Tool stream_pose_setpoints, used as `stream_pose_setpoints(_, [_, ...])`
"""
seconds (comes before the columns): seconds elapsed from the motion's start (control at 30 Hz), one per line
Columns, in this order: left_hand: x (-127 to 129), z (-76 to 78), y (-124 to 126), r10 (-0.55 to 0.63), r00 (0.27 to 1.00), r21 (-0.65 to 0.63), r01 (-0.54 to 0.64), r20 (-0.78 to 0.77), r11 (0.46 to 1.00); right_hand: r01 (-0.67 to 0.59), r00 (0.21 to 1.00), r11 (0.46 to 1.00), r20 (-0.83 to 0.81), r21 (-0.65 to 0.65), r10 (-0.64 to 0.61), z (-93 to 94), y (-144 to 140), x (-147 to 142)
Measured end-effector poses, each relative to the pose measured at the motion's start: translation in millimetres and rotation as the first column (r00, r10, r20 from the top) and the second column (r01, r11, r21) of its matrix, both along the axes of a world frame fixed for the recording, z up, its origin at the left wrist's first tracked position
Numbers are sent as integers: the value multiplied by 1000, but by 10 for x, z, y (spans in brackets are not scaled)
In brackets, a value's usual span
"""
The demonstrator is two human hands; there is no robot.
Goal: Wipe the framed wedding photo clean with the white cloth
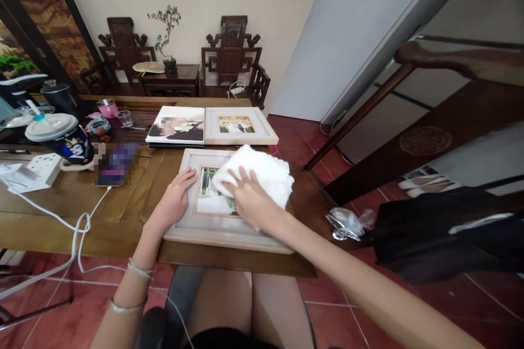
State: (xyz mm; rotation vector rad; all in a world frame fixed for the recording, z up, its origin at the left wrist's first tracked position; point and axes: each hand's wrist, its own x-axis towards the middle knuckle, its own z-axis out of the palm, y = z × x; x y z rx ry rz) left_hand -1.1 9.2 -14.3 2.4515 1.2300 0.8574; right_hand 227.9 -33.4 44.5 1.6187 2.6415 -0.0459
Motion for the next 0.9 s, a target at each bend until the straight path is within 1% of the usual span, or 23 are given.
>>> stream_pose_setpoints(0.07, [-1,-1,1,4,1000,-1,-4,0,1000,34,999,997,38,69,-37,-71,215,-4])
stream_pose_setpoints(0.1, [0,-3,2,8,1000,-1,-8,3,1000,31,998,996,54,83,-35,-82,277,-6])
stream_pose_setpoints(0.17, [3,-11,2,14,1000,2,-15,13,1000,-1,997,998,82,68,-4,-60,287,-10])
stream_pose_setpoints(0.23, [9,-20,2,22,999,6,-23,28,1000,-41,994,999,103,12,39,17,148,-7])
stream_pose_setpoints(0.33, [19,-32,2,31,998,11,-31,53,999,-124,985,980,97,-153,140,230,-233,22])
stream_pose_setpoints(0.43, [23,-38,4,34,998,2,-34,55,999,-233,968,917,16,-323,252,472,-593,45])
stream_pose_setpoints(0.5, [22,-37,4,37,998,-5,-37,49,999,-305,950,874,-60,-379,305,550,-711,26])
stream_pose_setpoints(0.53, [20,-35,4,39,998,-7,-39,47,999,-330,943,861,-93,-387,320,545,-723,5])
stream_pose_setpoints(0.57, [18,-32,4,39,998,-8,-39,43,999,-343,939,858,-118,-382,323,509,-701,-21])
stream_pose_setpoints(0.63, [12,-26,1,32,999,-10,-32,34,999,-322,947,886,-135,-334,293,361,-572,-77])
stream_pose_setpoints(0.7, [8,-20,-1,20,999,-15,-20,27,1000,-259,965,938,-108,-232,240,170,-350,-117])
stream_pose_setpoints(0.77, [7,-19,-1,11,1000,-13,-10,27,1000,-174,984,980,-50,-100,170,9,-78,-133])
stream_pose_setpoints(0.83, [11,-21,0,11,999,-4,-11,33,1000,-85,996,996,2,22,85,-74,187,-138])
stream_pose_setpoints(0.9, [17,-23,0,17,999,5,-17,43,1000,-35,999,995,28,89,33,-84,383,-150])
